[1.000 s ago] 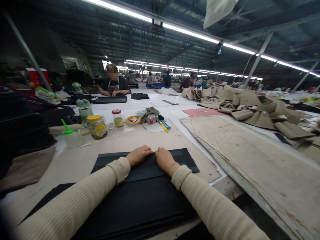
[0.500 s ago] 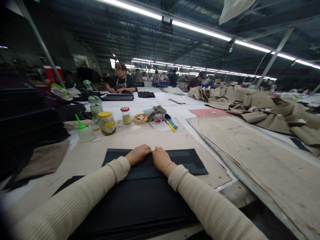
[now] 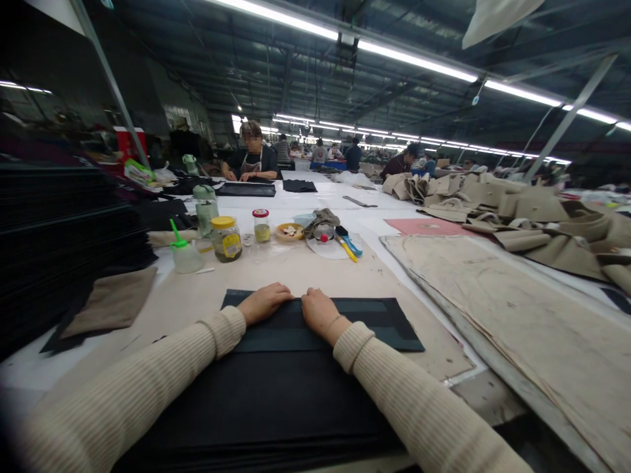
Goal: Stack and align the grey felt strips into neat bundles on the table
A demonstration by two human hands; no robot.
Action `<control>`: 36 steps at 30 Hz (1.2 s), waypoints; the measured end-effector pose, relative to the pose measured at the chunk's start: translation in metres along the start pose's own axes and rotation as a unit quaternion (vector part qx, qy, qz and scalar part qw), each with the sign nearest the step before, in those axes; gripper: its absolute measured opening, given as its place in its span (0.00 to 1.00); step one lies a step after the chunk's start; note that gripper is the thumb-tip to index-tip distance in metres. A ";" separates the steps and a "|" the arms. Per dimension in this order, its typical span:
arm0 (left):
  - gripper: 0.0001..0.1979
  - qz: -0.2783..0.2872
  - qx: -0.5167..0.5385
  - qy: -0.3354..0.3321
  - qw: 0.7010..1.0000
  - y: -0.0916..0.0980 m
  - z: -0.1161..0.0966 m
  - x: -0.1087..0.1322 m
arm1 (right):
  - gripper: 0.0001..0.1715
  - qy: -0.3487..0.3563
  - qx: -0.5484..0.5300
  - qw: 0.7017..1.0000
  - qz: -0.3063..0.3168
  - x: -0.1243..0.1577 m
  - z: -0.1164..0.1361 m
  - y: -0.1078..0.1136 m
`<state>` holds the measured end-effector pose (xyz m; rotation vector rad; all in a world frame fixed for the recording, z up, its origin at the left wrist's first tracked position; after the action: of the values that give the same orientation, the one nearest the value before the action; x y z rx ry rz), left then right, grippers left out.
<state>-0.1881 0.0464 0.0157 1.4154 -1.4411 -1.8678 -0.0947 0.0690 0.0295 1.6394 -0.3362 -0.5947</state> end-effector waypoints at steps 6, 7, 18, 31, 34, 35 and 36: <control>0.13 0.039 -0.021 -0.034 0.998 0.006 -0.004 -0.001 | 0.17 0.021 0.010 1.000 -0.019 -0.004 0.018 -0.006; 0.14 0.045 -0.018 -0.033 0.998 0.009 -0.002 0.003 | 0.17 0.024 0.010 0.999 -0.018 -0.003 0.017 -0.006; 0.13 0.014 -0.016 0.005 1.000 0.029 0.020 0.039 | 0.15 0.030 -0.013 0.999 -0.003 -0.020 0.033 0.000; 0.14 0.013 -0.019 0.054 0.998 0.046 0.048 0.070 | 0.16 0.057 0.008 0.998 -0.013 -0.025 0.048 -0.006; 0.14 0.009 -0.033 0.059 0.998 0.049 0.051 0.077 | 0.17 0.064 -0.011 0.998 -0.013 -0.032 0.054 -0.006; 0.14 0.012 -0.040 0.054 0.998 0.049 0.049 0.077 | 0.17 0.068 -0.021 0.997 -0.016 -0.035 0.058 -0.006; 0.13 0.017 -0.047 0.048 0.998 0.048 0.047 0.077 | 0.17 0.073 -0.031 0.997 -0.020 -0.039 0.063 -0.006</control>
<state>-0.2740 -0.0092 0.0203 1.4085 -1.3054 -1.7965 -0.1622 0.0386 0.0263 1.6233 -0.1762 -0.5075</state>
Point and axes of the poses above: each hand's wrist, its own x-axis away from the middle knuckle, its own y-axis out of the back of the hand, z = x × y, the point moved 7 cm from there along -x, towards the middle knuckle, and after that the axes turned 10 degrees about -z, right-handed, at the moved point
